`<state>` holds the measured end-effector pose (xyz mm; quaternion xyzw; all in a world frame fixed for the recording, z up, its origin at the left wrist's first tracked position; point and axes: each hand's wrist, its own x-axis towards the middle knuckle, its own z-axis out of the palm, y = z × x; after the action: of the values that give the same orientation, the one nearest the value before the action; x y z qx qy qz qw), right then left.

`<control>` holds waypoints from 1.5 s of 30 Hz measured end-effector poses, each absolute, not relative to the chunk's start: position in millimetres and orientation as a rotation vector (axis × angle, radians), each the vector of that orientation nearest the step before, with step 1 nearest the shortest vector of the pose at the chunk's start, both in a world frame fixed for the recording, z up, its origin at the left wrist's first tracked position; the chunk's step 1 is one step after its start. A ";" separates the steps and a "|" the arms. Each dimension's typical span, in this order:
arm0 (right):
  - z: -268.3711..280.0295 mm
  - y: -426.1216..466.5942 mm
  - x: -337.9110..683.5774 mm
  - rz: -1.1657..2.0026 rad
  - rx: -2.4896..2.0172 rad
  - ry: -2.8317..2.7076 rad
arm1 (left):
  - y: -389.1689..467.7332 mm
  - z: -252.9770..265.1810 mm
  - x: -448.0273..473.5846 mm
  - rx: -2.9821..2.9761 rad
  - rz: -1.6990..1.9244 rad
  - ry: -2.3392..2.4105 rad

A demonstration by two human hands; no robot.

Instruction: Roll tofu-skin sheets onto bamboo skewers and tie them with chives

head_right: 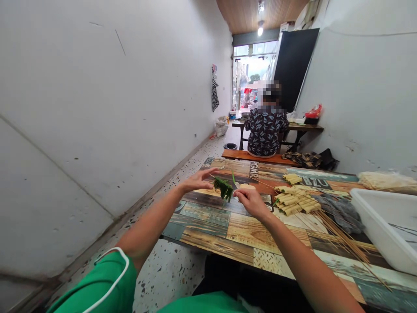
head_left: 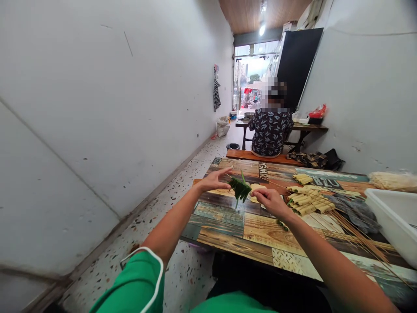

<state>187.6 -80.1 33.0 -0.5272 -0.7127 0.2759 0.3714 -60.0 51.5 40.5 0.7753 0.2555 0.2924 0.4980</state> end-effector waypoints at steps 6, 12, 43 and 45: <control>61.7 -116.6 188.2 0.840 -1.285 -1.923 | -10.5 42.7 -40.0 1.540 0.470 0.328; 69.1 -150.2 192.0 0.631 -1.272 -2.101 | -71.7 35.2 -20.9 0.994 0.268 0.064; 39.2 -257.4 183.6 0.007 -1.034 -2.244 | -178.2 66.7 -57.7 0.941 0.170 0.150; 37.8 -256.8 186.7 0.022 -1.026 -2.245 | -173.0 69.4 -60.4 0.963 0.161 0.181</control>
<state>186.7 -256.8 37.8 -0.3925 -0.8584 0.0083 0.3302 -60.4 -173.0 69.4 0.4618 0.0866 0.0771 0.8794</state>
